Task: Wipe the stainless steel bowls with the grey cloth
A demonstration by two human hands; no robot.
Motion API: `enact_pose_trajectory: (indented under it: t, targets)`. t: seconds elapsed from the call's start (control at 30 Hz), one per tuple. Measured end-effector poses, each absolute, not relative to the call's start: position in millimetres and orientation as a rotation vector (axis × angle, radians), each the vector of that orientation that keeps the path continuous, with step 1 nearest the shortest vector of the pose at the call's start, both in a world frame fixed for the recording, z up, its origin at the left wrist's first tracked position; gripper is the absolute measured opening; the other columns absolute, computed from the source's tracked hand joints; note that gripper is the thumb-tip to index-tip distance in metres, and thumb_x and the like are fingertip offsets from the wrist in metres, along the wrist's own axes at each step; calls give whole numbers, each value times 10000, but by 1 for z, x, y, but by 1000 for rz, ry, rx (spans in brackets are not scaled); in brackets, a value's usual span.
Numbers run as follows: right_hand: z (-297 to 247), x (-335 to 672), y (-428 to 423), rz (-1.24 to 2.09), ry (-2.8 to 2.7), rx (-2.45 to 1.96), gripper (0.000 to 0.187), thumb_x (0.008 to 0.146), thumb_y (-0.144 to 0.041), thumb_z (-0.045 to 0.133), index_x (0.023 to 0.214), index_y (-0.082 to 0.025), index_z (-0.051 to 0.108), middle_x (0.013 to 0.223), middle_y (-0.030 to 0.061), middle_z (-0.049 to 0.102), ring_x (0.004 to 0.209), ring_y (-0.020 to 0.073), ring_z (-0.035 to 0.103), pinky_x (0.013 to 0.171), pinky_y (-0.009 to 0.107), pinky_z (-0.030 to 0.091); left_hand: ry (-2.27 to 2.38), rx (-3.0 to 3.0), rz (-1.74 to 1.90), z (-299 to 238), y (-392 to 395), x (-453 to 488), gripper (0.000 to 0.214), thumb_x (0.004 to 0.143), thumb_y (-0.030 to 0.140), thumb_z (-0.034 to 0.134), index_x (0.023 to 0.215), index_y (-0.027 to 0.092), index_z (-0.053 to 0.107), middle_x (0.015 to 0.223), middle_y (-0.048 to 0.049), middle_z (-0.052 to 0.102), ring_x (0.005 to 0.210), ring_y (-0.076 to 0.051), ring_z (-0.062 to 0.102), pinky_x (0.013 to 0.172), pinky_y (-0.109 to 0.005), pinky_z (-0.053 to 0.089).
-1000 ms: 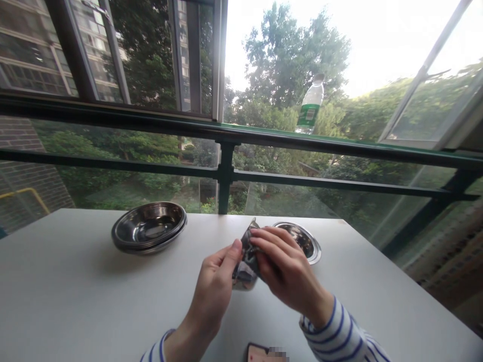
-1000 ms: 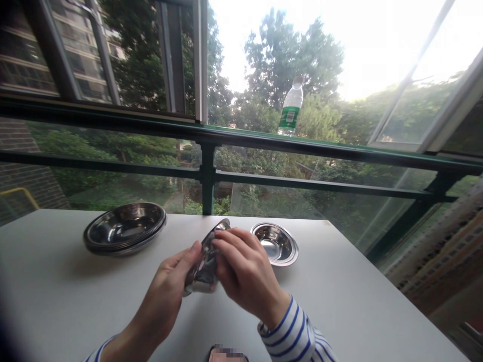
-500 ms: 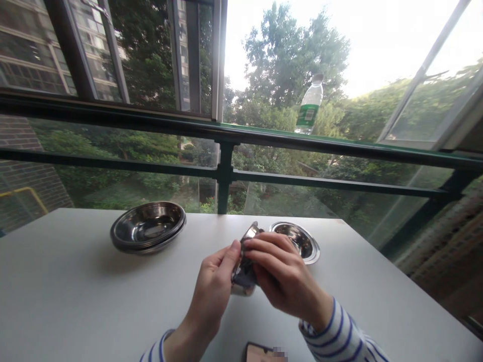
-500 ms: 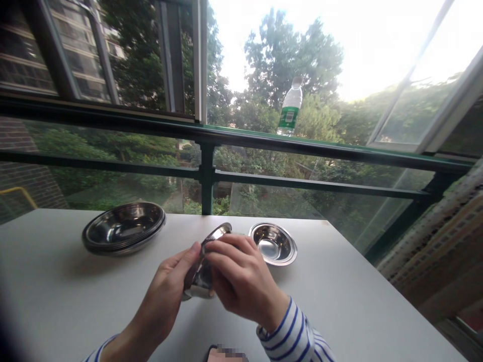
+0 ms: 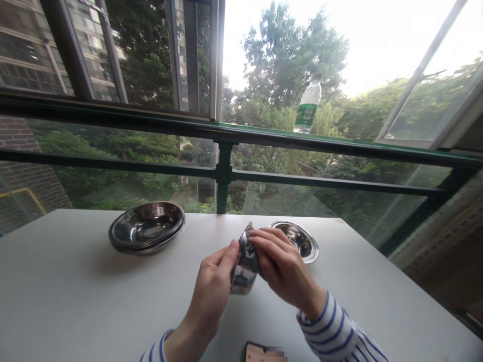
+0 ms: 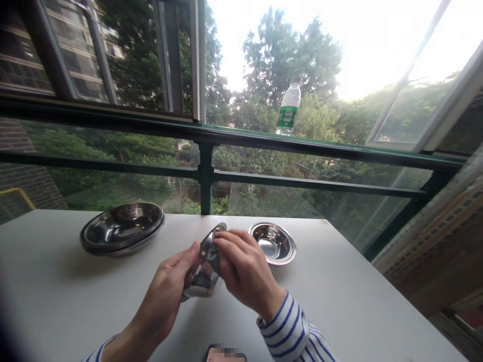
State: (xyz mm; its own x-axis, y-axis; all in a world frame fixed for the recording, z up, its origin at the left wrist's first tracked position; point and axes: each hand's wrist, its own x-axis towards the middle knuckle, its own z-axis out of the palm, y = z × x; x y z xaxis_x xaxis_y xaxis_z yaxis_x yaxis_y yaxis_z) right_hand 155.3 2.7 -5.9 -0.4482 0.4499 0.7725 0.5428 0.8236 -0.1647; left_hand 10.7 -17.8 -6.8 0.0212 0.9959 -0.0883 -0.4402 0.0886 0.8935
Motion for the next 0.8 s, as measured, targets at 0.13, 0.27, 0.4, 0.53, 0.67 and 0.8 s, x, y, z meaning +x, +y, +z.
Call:
enact_pose_trajectory:
  t: [0.13, 0.27, 0.4, 0.53, 0.67, 0.8]
  targets:
    - [-7, 156, 3, -132, -2195, -658, 275, 841, -128, 464, 1090, -189, 565, 1101, 85, 641, 1052, 224, 536, 879, 420, 475, 910, 813, 1315, -8, -18, 11, 322, 684, 452, 665, 705, 130, 660, 589, 11, 540, 521, -94, 463, 490, -204, 389]
    - [-7, 157, 4, -96, -2121, -706, 281, 856, -109, 433, 1097, -186, 555, 1096, 91, 635, 1034, 219, 539, 871, 412, 478, 921, 815, 1323, -8, -19, 11, 345, 692, 461, 655, 720, 117, 667, 597, -2, 535, 534, -105, 474, 487, -212, 398]
    - [-6, 157, 2, -76, -2196, -671, 277, 843, -113, 458, 1091, -182, 561, 1111, 84, 632, 1047, 225, 529, 888, 421, 462, 920, 815, 1323, -8, -18, 10, 343, 682, 453, 667, 721, 113, 668, 580, 0, 528, 518, -102, 464, 474, -211, 398]
    - [-5, 157, 3, -101, -2202, -662, 280, 850, -121, 451, 1098, -189, 559, 1119, 82, 632, 1059, 228, 526, 896, 428, 459, 909, 820, 1327, -7, -18, 10, 332, 682, 452, 665, 727, 123, 667, 619, -7, 561, 528, -107, 479, 488, -219, 411]
    - [-6, 159, 4, -114, -2115, -737, 306, 860, -120, 429, 1134, -185, 548, 1141, 101, 620, 1075, 226, 526, 881, 419, 477, 920, 820, 1342, -6, -18, 9, 343, 683, 461, 663, 701, 119, 663, 587, -8, 564, 543, -118, 500, 515, -221, 419]
    - [-6, 154, -1, -181, -2256, -656, 296, 827, -143, 491, 1108, -191, 568, 1150, 75, 629, 1119, 235, 498, 924, 428, 442, 876, 834, 1344, -7, -15, 7, 318, 700, 437, 655, 778, 130, 686, 597, -9, 585, 517, -119, 503, 504, -230, 426]
